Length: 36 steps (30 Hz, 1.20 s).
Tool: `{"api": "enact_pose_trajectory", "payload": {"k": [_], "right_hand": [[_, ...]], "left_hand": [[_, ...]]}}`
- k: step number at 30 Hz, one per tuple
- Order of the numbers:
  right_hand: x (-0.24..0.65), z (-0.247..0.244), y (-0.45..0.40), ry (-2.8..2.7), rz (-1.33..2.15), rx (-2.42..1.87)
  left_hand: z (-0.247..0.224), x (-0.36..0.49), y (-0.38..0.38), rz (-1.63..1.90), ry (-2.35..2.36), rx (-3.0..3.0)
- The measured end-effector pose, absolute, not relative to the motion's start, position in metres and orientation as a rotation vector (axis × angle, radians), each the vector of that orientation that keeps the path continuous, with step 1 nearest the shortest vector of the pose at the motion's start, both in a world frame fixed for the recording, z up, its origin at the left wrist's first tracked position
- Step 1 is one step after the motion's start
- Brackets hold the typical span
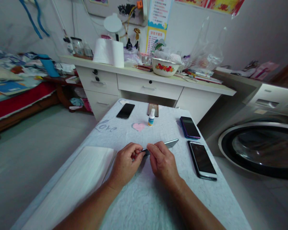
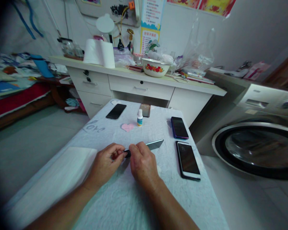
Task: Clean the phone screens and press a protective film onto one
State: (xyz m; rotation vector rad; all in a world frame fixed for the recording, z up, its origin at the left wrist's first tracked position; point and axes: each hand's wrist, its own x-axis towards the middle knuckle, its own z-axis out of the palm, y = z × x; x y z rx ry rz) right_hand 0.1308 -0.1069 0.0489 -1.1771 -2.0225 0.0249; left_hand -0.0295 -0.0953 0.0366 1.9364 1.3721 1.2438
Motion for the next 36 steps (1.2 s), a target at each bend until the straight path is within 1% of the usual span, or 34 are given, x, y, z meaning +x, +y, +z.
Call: {"api": "enact_pose_trajectory", "payload": {"k": [11, 27, 36], "right_hand": [[0.120, 0.052, -0.110, -2.116, 0.022, -1.141], [0.135, 0.050, -0.105, -2.001, 0.022, -1.258], [0.122, 0.051, -0.109, -2.090, -0.018, -1.174]], "left_hand": [[0.040, -0.029, -0.096, 1.264, 1.337, 1.925], [0.037, -0.029, -0.096, 1.253, 1.366, 1.944], [0.037, -0.029, -0.096, 1.253, 1.350, 1.939]]}}
